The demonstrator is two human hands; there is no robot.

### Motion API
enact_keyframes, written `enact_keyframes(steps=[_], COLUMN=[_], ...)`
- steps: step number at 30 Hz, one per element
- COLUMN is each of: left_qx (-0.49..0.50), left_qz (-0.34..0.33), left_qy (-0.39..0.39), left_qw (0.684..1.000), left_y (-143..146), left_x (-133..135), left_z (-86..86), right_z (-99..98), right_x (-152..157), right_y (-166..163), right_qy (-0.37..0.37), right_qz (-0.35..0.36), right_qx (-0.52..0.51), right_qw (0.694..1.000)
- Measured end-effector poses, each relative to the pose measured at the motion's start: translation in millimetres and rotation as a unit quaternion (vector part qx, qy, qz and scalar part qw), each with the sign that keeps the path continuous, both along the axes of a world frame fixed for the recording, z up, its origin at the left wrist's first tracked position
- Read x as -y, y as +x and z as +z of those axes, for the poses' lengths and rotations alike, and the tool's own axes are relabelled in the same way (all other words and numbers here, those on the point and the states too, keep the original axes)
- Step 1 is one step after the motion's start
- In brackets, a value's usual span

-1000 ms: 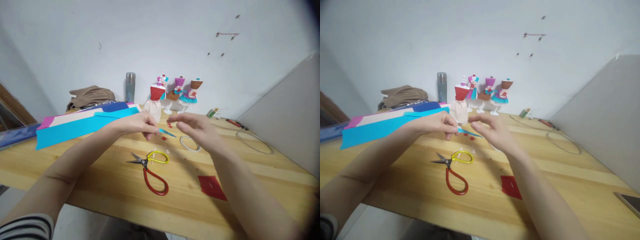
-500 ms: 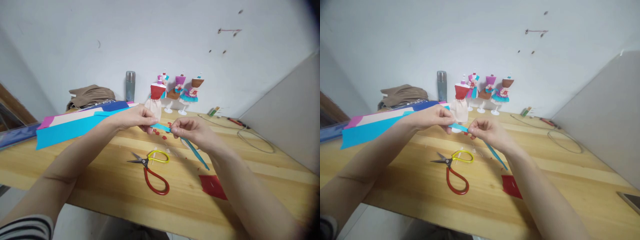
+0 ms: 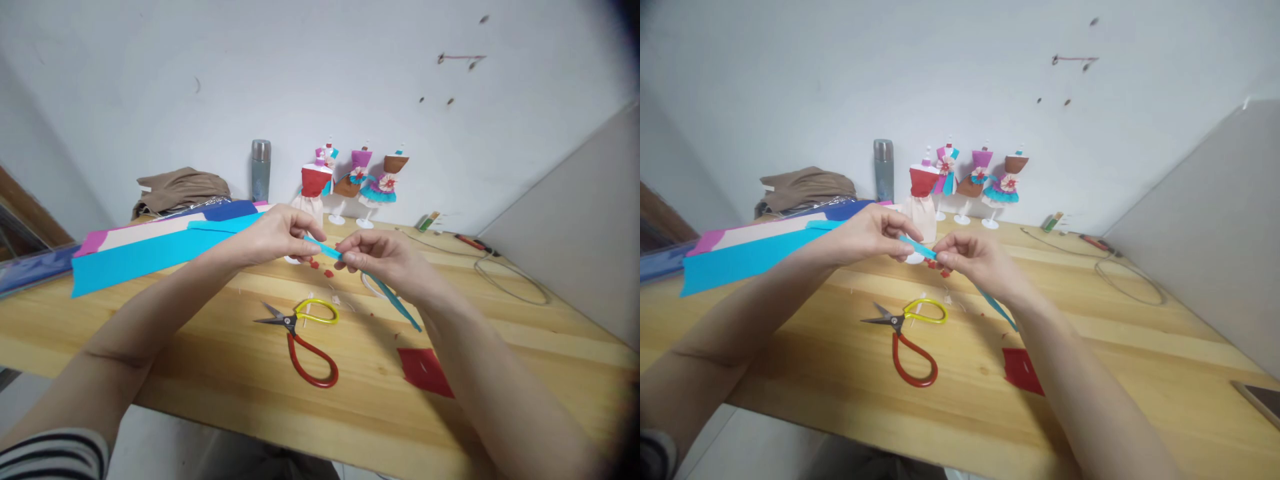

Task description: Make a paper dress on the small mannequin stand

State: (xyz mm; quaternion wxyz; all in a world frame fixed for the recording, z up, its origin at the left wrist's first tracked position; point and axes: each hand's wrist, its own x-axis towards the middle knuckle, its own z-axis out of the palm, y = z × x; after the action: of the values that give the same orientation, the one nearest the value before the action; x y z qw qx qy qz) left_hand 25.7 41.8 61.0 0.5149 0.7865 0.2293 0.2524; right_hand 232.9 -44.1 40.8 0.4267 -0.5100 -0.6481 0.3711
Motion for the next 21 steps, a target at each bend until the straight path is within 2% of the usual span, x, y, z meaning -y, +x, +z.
enact_keyframes(steps=[3, 7, 12, 16, 21], left_qx=[0.013, 0.014, -0.01, -0.036, -0.043], left_qz=[0.022, 0.041, 0.049, 0.017, 0.005], left_qy=[0.03, 0.046, -0.005, -0.063, -0.086], left_qw=[0.999, 0.998, 0.999, 0.997, 0.995], left_y=[0.7, 2.0, 1.7, -2.7, -4.0], left_x=[0.1, 0.8, 5.2, 3.8, -4.1], left_z=[-0.7, 0.0, 5.2, 8.1, 4.6], right_z=[-0.1, -0.4, -0.3, 2.4, 3.0], right_x=[0.4, 0.8, 0.8, 1.9, 0.6], right_y=[-1.0, 0.4, 5.7, 6.1, 6.1], right_qy=[0.011, 0.032, 0.071, 0.086, 0.066], right_qz=[-0.002, -0.014, -0.047, -0.04, -0.039], right_qx=[-0.009, 0.029, 0.117, 0.149, 0.164], right_qw=[1.0, 0.999, 0.99, 0.984, 0.984])
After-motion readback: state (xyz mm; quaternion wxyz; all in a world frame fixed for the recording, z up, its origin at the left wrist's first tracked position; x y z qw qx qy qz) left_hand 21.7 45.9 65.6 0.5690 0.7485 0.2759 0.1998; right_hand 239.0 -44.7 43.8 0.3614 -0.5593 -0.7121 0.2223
